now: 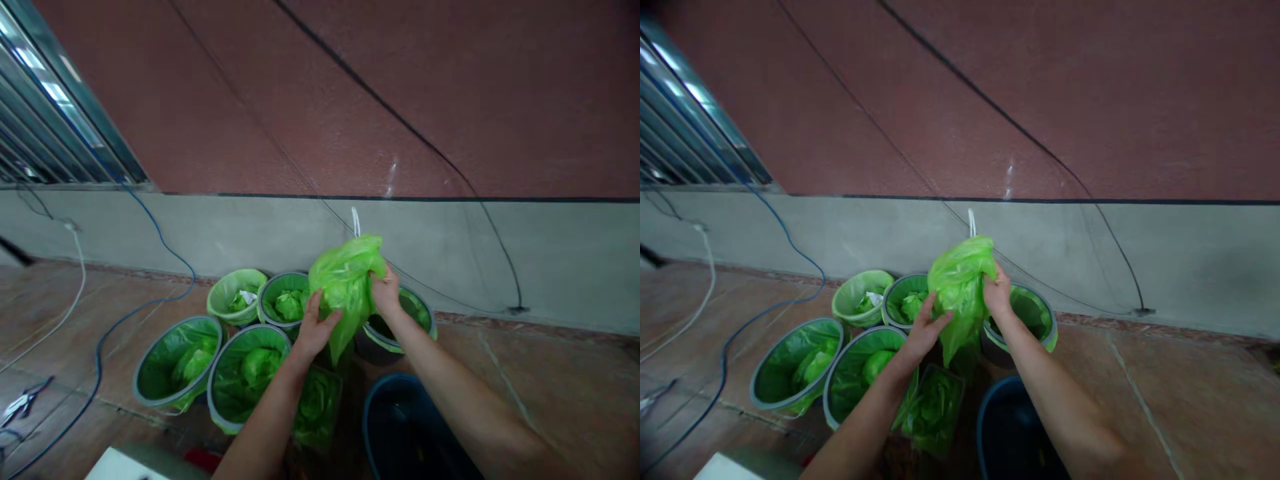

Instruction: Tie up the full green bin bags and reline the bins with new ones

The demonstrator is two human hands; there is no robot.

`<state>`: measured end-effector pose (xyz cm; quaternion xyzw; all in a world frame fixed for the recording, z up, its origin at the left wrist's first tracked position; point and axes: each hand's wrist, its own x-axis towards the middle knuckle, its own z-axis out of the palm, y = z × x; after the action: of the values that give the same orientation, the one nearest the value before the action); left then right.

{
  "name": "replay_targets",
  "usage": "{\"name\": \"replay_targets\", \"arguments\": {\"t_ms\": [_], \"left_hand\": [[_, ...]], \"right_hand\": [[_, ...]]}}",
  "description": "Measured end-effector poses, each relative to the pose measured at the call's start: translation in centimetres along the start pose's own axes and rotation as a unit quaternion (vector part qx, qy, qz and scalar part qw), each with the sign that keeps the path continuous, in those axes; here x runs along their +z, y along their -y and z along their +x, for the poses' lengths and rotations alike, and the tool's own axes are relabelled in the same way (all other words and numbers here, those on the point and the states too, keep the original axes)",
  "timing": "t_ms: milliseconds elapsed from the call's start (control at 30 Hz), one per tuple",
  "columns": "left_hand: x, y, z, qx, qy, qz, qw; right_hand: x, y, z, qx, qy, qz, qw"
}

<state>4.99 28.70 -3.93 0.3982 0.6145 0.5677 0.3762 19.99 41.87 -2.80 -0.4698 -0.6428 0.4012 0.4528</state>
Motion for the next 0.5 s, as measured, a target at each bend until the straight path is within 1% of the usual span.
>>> {"name": "replay_targets", "arguments": {"t_ms": [67, 100, 133, 167, 200, 267, 300, 400, 433, 500], "left_hand": [[0.0, 2.0, 0.8, -0.052, 0.077, 0.036, 0.995], [-0.1, 2.8, 0.9, -0.065, 0.118, 0.053, 0.989], [-0.1, 3.4, 0.7, -0.066, 0.151, 0.075, 0.984], [-0.1, 3.6, 0.5, -0.053, 0.169, 0.101, 0.979], [0.1, 3.4, 0.1, -0.031, 0.176, 0.126, 0.976], [0.6, 2.1, -0.7, 0.009, 0.17, 0.155, 0.973], [0.9, 1.1, -1.2, 0.027, 0.175, 0.147, 0.973], [2.2, -2.1, -2.8, 0.073, 0.166, 0.104, 0.978], [2.5, -2.8, -3.3, 0.071, 0.167, 0.108, 0.977], [3.0, -3.4, -4.3, 0.04, 0.21, 0.118, 0.97]], "right_hand": [[1.6, -2.4, 0.7, -0.012, 0.0, -0.133, 0.991], [2.3, -3.6, 0.6, -0.007, 0.016, -0.208, 0.978], [3.0, -4.6, 0.1, -0.001, 0.038, -0.274, 0.961], [3.6, -5.5, -0.6, 0.001, 0.054, -0.325, 0.944], [4.3, -6.1, -1.4, -0.007, 0.071, -0.358, 0.931], [5.6, -6.8, -3.1, -0.025, 0.103, -0.388, 0.916], [6.3, -6.9, -3.8, -0.028, 0.114, -0.392, 0.912], [8.3, -7.2, -4.8, -0.001, 0.126, -0.386, 0.914], [8.9, -7.5, -4.7, 0.01, 0.138, -0.376, 0.916], [9.9, -8.7, -4.1, 0.025, 0.193, -0.345, 0.918]]}}
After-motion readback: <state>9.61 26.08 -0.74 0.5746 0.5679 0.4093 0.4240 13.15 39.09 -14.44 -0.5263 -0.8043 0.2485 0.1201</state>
